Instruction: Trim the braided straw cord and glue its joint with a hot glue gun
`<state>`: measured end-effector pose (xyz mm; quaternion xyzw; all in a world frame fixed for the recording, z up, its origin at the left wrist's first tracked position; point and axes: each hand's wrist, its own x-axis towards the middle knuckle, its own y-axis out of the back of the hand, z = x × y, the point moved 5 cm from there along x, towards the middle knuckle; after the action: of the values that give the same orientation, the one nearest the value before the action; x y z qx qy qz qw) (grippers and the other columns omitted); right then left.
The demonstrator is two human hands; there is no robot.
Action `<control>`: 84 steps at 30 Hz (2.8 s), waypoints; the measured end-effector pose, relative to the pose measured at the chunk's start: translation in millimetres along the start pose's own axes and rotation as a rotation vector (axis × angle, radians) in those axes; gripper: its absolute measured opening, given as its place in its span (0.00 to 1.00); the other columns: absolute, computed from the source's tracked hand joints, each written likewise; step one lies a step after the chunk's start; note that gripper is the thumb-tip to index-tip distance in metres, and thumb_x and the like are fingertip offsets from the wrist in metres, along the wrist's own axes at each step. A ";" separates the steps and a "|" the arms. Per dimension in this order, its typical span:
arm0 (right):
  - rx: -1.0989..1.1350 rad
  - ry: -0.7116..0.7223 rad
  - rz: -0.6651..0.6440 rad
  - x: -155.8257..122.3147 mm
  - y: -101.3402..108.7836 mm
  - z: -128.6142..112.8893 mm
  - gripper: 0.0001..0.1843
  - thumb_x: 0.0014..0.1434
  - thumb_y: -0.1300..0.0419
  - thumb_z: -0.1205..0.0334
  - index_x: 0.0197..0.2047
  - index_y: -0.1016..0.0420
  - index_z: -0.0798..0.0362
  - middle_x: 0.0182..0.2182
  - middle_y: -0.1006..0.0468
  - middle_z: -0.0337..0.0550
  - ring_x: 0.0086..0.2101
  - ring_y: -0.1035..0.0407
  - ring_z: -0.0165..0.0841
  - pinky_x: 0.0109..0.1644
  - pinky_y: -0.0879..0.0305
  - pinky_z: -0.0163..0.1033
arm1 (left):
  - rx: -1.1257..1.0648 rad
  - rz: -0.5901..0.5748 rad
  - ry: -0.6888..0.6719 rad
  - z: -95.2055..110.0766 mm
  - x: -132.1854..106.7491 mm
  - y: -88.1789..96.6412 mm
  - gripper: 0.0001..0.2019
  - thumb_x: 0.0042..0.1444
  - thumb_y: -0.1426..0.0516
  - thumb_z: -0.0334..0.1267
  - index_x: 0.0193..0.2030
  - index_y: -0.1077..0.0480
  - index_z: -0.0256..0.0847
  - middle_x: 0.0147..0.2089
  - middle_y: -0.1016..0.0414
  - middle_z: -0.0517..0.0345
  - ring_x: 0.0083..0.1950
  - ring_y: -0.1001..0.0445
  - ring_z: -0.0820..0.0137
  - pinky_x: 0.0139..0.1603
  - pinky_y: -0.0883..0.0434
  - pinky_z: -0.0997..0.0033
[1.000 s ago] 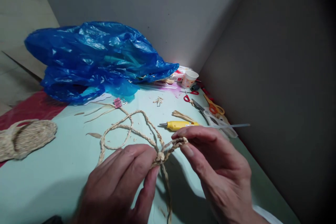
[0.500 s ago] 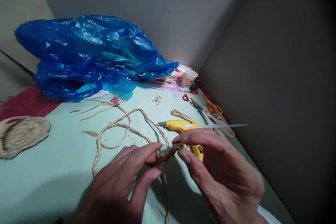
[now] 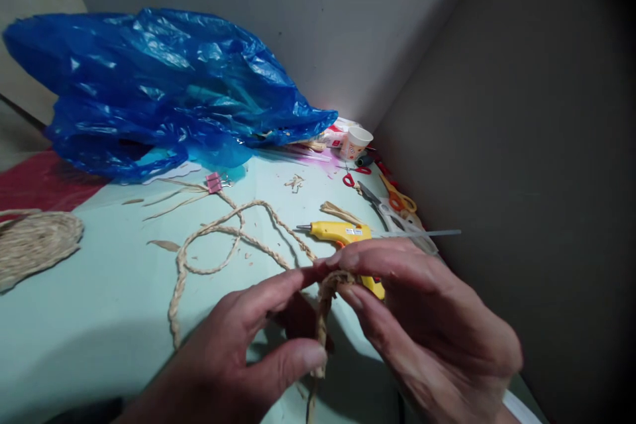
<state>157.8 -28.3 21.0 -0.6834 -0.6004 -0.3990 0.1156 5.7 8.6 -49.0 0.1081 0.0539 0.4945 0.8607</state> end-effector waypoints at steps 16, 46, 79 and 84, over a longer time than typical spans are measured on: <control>0.347 -0.072 0.131 -8.4 17.8 -14.0 0.12 0.62 0.38 0.74 0.47 0.21 0.51 0.38 0.19 0.42 0.39 0.21 0.34 0.45 0.20 0.43 | 0.212 0.227 -0.449 45.0 -13.3 2.8 0.09 0.59 0.42 0.33 0.39 0.23 0.54 0.35 0.17 0.67 0.35 0.18 0.70 0.36 0.21 0.77; 0.495 -0.354 0.236 -8.9 2.3 -5.2 0.04 0.61 0.35 0.68 0.39 0.21 0.50 0.34 0.18 0.40 0.35 0.20 0.32 0.41 0.20 0.36 | 0.563 0.541 -0.534 36.2 -38.5 -3.6 0.12 0.66 0.47 0.37 0.55 0.30 0.50 0.47 0.17 0.61 0.51 0.21 0.61 0.65 0.35 0.55; -0.217 -0.050 -0.364 -6.5 18.9 -23.4 0.04 0.65 0.38 0.67 0.44 0.26 0.53 0.33 0.22 0.42 0.33 0.28 0.32 0.41 0.28 0.39 | 0.742 0.364 -0.743 21.9 -24.8 -13.3 0.12 0.64 0.52 0.36 0.52 0.33 0.44 0.34 0.30 0.54 0.38 0.34 0.57 0.47 0.38 0.54; -0.176 -0.101 -0.403 -7.2 16.1 -17.3 0.03 0.65 0.39 0.68 0.43 0.26 0.55 0.33 0.22 0.41 0.34 0.28 0.30 0.41 0.29 0.36 | 0.809 0.342 -0.772 17.0 -24.2 -9.0 0.13 0.61 0.49 0.36 0.50 0.32 0.43 0.35 0.31 0.52 0.38 0.33 0.54 0.44 0.38 0.51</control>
<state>165.8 -48.6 32.6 -0.5761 -0.6927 -0.4301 -0.0570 4.4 -18.9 -35.0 0.6078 -0.0974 0.4911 0.6164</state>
